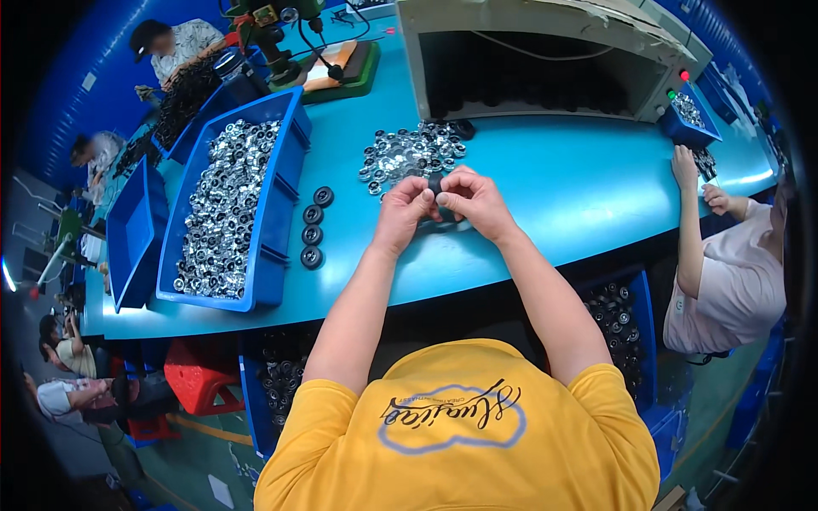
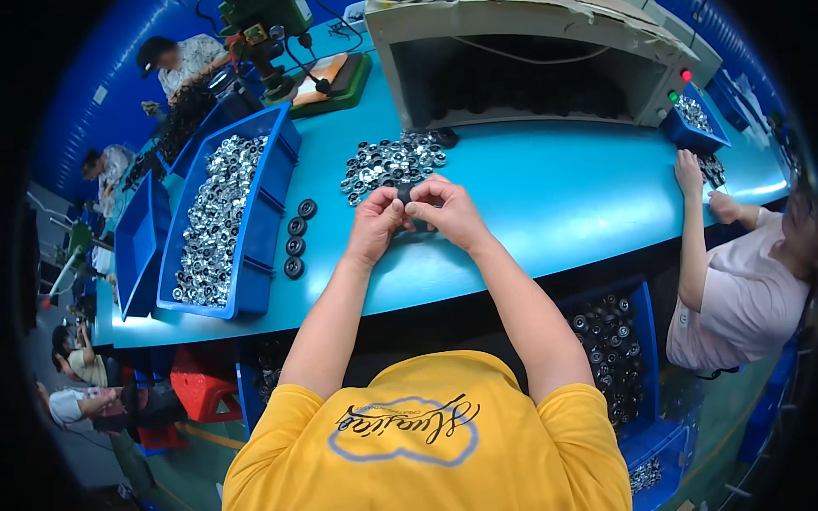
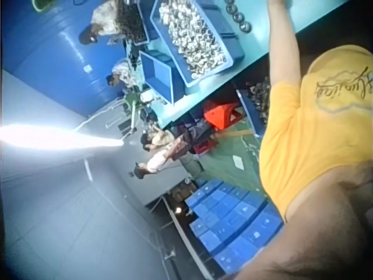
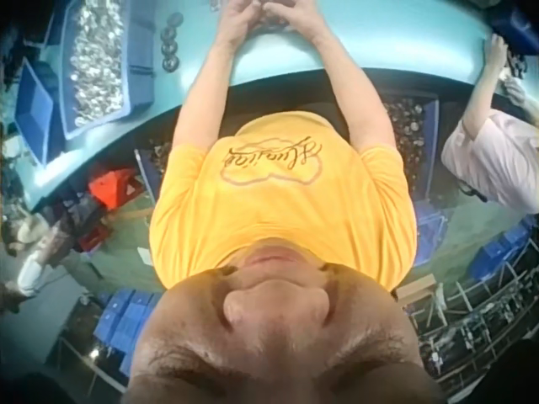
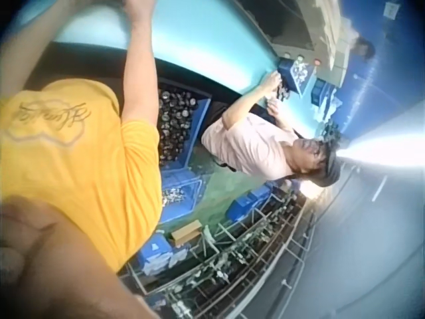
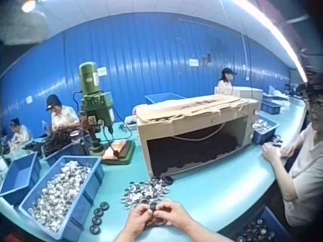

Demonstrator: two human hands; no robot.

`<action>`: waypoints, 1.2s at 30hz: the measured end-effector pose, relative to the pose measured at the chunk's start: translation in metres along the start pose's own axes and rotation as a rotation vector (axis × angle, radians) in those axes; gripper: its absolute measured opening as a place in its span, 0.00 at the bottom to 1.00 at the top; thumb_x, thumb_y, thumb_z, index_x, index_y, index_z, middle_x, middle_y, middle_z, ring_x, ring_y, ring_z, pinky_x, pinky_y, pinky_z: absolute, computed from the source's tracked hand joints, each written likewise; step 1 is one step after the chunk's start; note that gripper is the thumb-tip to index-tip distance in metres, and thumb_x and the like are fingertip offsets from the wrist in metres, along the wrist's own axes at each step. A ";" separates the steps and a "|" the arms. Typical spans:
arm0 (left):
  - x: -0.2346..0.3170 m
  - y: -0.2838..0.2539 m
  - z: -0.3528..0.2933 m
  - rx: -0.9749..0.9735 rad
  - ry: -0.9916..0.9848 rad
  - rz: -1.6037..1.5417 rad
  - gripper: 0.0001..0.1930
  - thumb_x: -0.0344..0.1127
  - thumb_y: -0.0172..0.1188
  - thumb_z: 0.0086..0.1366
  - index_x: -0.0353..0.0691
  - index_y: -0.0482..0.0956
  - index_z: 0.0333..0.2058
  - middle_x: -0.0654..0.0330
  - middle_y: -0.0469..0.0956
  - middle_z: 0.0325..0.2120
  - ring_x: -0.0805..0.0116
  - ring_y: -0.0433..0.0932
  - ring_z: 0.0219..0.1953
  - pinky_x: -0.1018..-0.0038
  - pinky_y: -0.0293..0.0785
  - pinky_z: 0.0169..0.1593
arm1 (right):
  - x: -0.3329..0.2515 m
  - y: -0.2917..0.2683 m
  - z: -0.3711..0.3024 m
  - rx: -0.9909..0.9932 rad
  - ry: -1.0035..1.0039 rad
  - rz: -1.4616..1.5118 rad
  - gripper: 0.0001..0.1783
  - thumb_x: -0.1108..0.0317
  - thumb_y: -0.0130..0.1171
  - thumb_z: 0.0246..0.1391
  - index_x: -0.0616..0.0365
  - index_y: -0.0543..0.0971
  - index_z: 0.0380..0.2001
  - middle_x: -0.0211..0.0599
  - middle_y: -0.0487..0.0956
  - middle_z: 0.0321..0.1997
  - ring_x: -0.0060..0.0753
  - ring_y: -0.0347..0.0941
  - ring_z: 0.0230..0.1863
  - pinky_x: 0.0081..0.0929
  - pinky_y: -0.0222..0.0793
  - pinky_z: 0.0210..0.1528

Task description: Manually assembling small mechanical components by inserting metal rings into black circular housings.

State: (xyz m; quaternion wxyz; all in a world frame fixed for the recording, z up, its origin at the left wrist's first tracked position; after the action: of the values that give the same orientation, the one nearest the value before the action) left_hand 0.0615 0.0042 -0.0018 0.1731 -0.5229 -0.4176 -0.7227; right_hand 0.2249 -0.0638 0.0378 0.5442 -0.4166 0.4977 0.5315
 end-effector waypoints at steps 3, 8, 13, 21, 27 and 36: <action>-0.001 0.000 0.004 -0.022 0.038 0.068 0.07 0.33 0.65 0.70 0.37 0.79 0.42 0.61 0.82 0.35 0.71 0.80 0.33 0.72 0.82 0.39 | 0.003 -0.002 -0.001 -0.015 0.138 0.143 0.05 0.70 0.69 0.58 0.59 0.83 0.33 0.24 0.73 0.37 0.16 0.71 0.30 0.17 0.67 0.28; 0.000 0.002 0.004 -0.042 0.038 0.141 0.08 0.33 0.64 0.71 0.37 0.79 0.43 0.61 0.82 0.35 0.71 0.81 0.34 0.71 0.82 0.40 | 0.006 -0.003 -0.002 0.074 -0.043 -0.122 0.06 0.70 0.69 0.58 0.60 0.83 0.33 0.24 0.75 0.34 0.17 0.72 0.32 0.17 0.68 0.28; 0.006 0.009 0.002 -0.013 -0.045 -0.078 0.08 0.35 0.64 0.72 0.37 0.81 0.42 0.62 0.83 0.37 0.72 0.81 0.35 0.74 0.81 0.40 | 0.005 -0.004 -0.003 0.073 -0.231 -0.349 0.05 0.71 0.69 0.58 0.61 0.83 0.34 0.24 0.75 0.35 0.17 0.71 0.30 0.17 0.69 0.29; 0.000 0.011 0.000 -0.038 0.151 0.307 0.09 0.38 0.62 0.73 0.38 0.81 0.43 0.64 0.80 0.36 0.72 0.81 0.37 0.75 0.80 0.43 | 0.014 -0.008 -0.002 -0.014 0.316 0.435 0.10 0.60 0.65 0.65 0.55 0.82 0.40 0.21 0.73 0.25 0.15 0.67 0.25 0.18 0.67 0.26; 0.004 0.011 -0.001 -0.035 -0.056 0.119 0.07 0.36 0.61 0.73 0.38 0.81 0.40 0.65 0.80 0.31 0.74 0.79 0.33 0.76 0.78 0.40 | 0.011 -0.008 -0.002 0.029 0.044 -0.066 0.09 0.65 0.66 0.62 0.58 0.80 0.33 0.24 0.72 0.29 0.19 0.69 0.27 0.20 0.67 0.28; -0.002 -0.002 0.003 0.023 -0.018 0.054 0.06 0.34 0.62 0.73 0.37 0.80 0.41 0.64 0.81 0.33 0.75 0.78 0.32 0.76 0.79 0.38 | 0.005 0.003 -0.004 0.081 -0.162 -0.350 0.07 0.71 0.69 0.56 0.62 0.81 0.33 0.29 0.73 0.31 0.23 0.70 0.30 0.26 0.68 0.32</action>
State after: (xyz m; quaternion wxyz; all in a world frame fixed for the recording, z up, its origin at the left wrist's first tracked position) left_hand 0.0624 0.0071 -0.0037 0.1948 -0.5382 -0.4130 -0.7083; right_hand 0.2212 -0.0670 0.0323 0.6831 -0.4304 0.3930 0.4400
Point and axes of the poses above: each hand's wrist, its own z-axis towards the middle knuckle, its own y-axis out of the palm, x = y × z, the point moved 2 cm from there along z, towards the middle knuckle
